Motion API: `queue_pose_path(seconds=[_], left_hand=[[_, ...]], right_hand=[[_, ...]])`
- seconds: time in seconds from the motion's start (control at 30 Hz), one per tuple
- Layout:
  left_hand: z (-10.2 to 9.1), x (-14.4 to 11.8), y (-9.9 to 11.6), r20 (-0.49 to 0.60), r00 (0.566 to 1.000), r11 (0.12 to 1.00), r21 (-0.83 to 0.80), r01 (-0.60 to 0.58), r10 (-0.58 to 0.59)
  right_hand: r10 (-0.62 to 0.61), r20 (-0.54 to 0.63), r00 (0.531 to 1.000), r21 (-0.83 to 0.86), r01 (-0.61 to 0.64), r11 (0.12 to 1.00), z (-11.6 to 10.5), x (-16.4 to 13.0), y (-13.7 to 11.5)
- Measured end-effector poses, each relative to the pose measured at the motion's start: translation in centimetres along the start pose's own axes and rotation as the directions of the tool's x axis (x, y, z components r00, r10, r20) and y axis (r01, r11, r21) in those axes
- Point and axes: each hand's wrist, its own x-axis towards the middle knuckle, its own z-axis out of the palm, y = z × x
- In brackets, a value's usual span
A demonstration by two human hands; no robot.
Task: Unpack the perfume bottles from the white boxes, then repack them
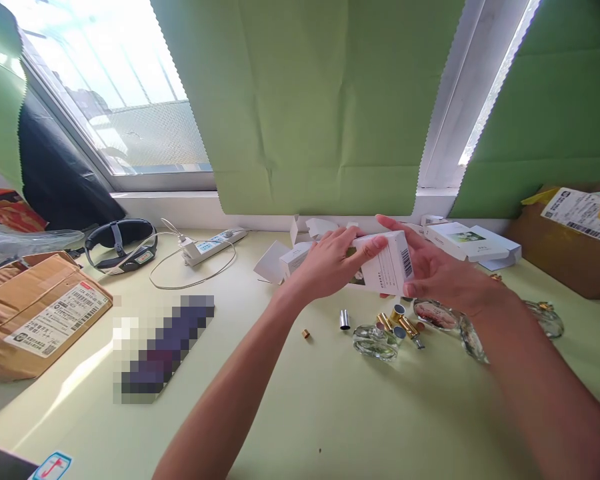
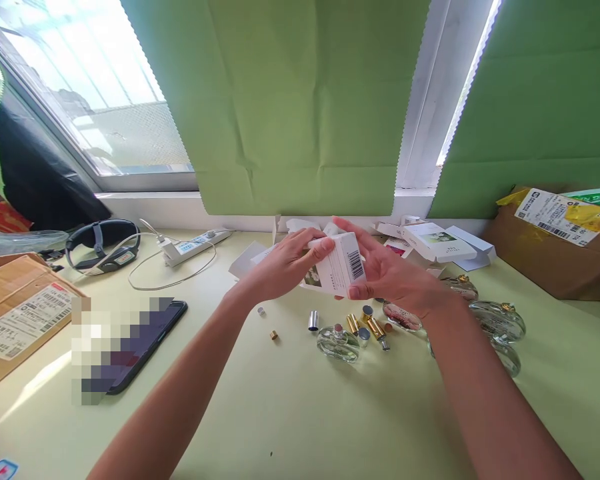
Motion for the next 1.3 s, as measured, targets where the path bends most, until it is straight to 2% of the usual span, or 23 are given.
queue_pose_path(seconds=[0.17,0.4,0.47,0.57,0.67,0.73,0.83,0.87,0.93,1.03,1.13,1.23,1.3], left_hand=[[-0.2,0.1,-0.1,0.013,0.999,0.999,0.011,-0.032,0.032],[-0.3,0.1,0.0,-0.031,0.994,0.994,0.037,-0.106,0.107],[-0.4,0.0,0.1,-0.038,0.988,0.985,0.096,-0.145,0.149],[-0.3,-0.2,-0.1,-0.039,0.980,0.968,0.173,-0.184,0.193],[-0.4,0.0,-1.0,-0.064,0.976,0.970,0.148,-0.195,0.206],[-0.6,0.4,-2.2,-0.131,0.979,0.984,0.103,-0.146,0.159],[-1.1,1.0,-4.4,-0.236,0.971,0.999,-0.012,0.036,-0.037],[-1.3,1.0,-5.1,-0.220,0.970,0.993,-0.071,0.091,-0.104],[-1.7,1.1,-5.9,-0.116,0.978,0.972,-0.184,0.148,-0.171],[-1.9,0.9,-6.2,0.000,0.988,0.946,-0.289,0.150,-0.156],[-1.9,0.9,-5.9,-0.014,0.990,0.942,-0.308,0.130,-0.142],[-1.9,0.9,-5.5,-0.045,0.993,0.956,-0.278,0.092,-0.109],[-1.9,1.0,-5.3,-0.071,0.994,0.966,-0.252,0.061,-0.081]], right_hand=[[0.036,-0.027,0.999,-0.118,-0.039,0.992,0.0,-0.2,-0.4],[-0.017,-0.093,0.996,-0.270,-0.009,0.963,0.6,0.0,-1.2],[0.008,-0.129,0.992,-0.371,-0.055,0.927,0.6,-0.1,-1.4],[0.066,-0.205,0.976,-0.543,-0.170,0.823,0.6,-0.2,-1.7],[0.068,-0.280,0.958,-0.583,-0.226,0.781,0.4,-0.1,-1.6],[0.076,-0.308,0.948,-0.523,-0.236,0.819,0.1,0.0,-1.3],[0.087,-0.319,0.944,-0.418,-0.223,0.881,-0.6,0.0,-0.8],[0.078,-0.322,0.944,-0.392,-0.208,0.896,-0.8,0.0,-0.7],[0.048,-0.331,0.942,-0.349,-0.169,0.922,-1.1,0.0,-0.6],[0.038,-0.326,0.945,-0.315,-0.147,0.938,-1.1,0.0,-0.6],[0.105,-0.317,0.943,-0.355,-0.220,0.909,-1.0,0.2,-0.6],[0.137,-0.343,0.929,-0.498,-0.303,0.812,-1.1,0.6,0.2],[0.111,-0.348,0.931,-0.585,-0.309,0.750,-1.1,1.1,1.0]])
